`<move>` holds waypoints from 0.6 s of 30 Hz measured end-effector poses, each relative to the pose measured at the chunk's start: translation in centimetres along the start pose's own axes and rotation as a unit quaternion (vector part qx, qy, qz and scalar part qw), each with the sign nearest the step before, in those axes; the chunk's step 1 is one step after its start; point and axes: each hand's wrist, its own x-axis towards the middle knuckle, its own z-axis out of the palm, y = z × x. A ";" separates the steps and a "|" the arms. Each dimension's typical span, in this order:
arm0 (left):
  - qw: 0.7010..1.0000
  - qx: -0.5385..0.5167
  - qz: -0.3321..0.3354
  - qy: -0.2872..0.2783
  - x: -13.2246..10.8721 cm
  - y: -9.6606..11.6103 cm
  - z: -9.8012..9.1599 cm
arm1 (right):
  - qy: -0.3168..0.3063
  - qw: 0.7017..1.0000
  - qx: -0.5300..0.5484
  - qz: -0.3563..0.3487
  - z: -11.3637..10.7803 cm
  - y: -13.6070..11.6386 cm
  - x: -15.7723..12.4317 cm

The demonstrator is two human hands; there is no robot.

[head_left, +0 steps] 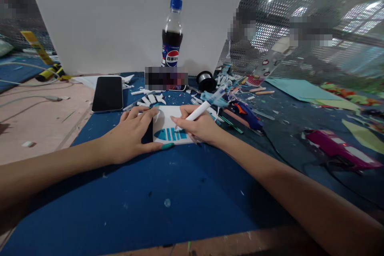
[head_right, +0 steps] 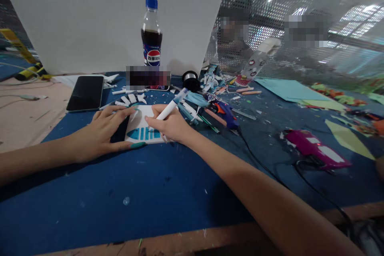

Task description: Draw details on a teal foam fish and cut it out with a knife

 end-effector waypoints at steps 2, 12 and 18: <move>1.000 0.002 0.000 0.002 0.0 0.0 0.1 | 0.012 1.000 0.008 -0.013 0.0 0.3 0.1; 1.000 -0.002 -0.004 0.000 0.0 -0.1 0.2 | 0.001 1.000 -0.004 0.023 0.3 -0.6 -0.1; 1.000 -0.002 -0.004 -0.004 -0.1 -0.1 0.1 | -0.038 0.998 0.041 0.032 0.1 -0.7 -0.4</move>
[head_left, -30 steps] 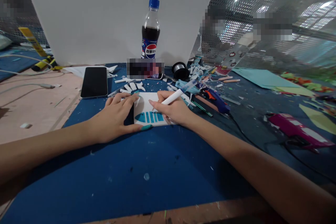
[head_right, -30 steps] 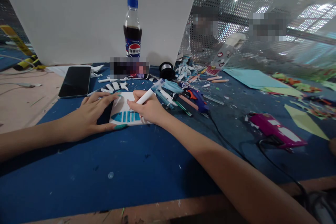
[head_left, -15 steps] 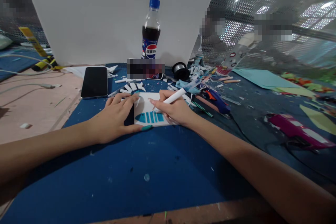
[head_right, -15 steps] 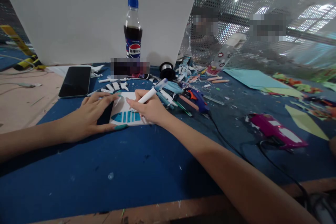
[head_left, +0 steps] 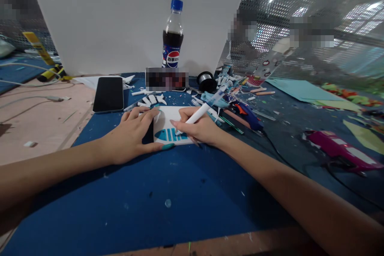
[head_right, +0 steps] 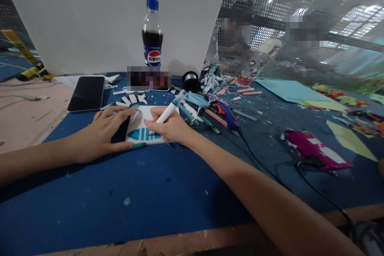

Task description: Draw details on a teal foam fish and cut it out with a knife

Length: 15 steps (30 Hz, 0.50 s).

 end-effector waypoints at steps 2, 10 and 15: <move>1.000 -0.001 0.000 0.001 0.0 0.0 0.0 | 0.003 1.000 0.007 0.001 0.0 0.1 0.0; 1.000 -0.004 -0.003 0.007 0.1 0.1 0.0 | 0.010 1.000 -0.008 -0.005 0.0 -0.1 0.0; 1.000 -0.006 0.000 0.001 0.1 0.1 0.0 | -0.007 1.000 -0.017 -0.024 0.0 -0.1 0.0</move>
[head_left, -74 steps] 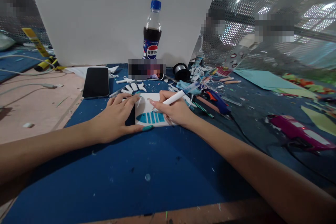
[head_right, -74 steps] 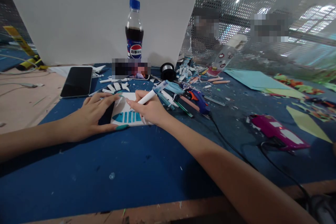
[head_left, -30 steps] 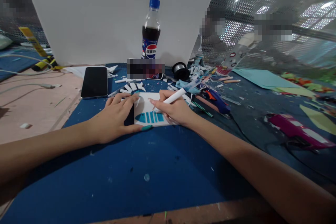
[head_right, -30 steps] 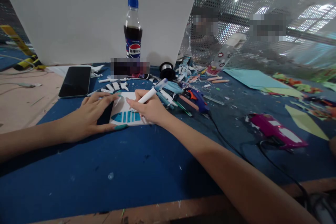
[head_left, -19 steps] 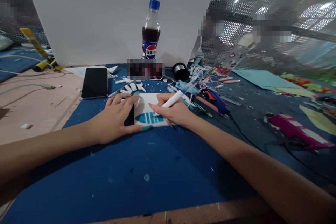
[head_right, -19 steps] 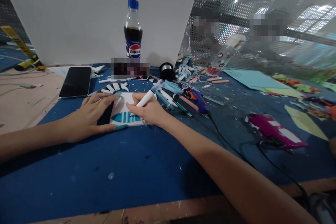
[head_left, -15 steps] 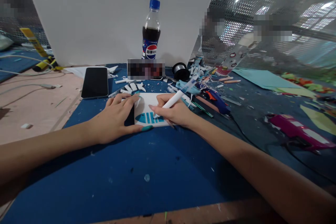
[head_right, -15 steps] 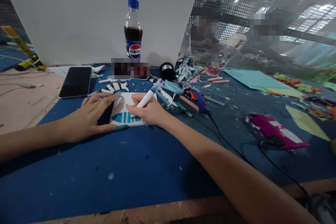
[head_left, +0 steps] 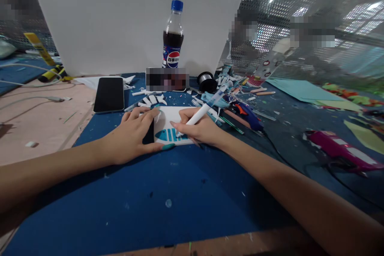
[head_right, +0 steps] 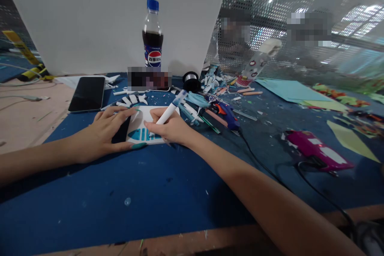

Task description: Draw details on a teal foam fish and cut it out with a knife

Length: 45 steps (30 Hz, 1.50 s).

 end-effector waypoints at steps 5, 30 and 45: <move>1.000 -0.005 0.002 0.017 -0.1 -0.1 0.2 | -0.012 1.000 0.003 -0.005 -0.1 0.1 0.0; 1.000 0.003 0.004 0.006 -0.1 0.1 -0.1 | 0.012 1.000 0.004 0.027 -0.1 0.3 -0.1; 1.000 0.001 0.001 0.023 -0.1 -0.1 0.3 | -0.014 1.000 -0.004 -0.006 -0.1 -0.1 0.0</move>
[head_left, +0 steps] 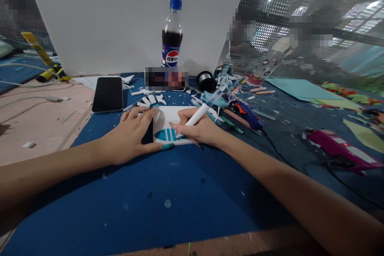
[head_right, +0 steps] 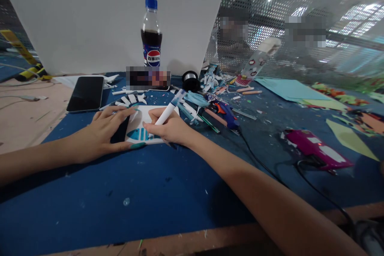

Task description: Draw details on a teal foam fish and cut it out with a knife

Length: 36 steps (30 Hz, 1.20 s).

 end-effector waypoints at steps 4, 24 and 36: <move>1.000 -0.002 -0.005 -0.009 0.1 0.2 -0.3 | 0.009 1.000 0.004 0.015 0.1 0.1 0.0; 1.000 0.004 0.004 -0.013 0.1 0.0 -0.2 | 0.055 0.997 0.039 0.044 0.1 0.6 0.1; 1.000 -0.001 0.002 -0.015 0.1 0.2 -0.4 | 0.020 0.999 0.035 0.032 0.1 0.4 0.0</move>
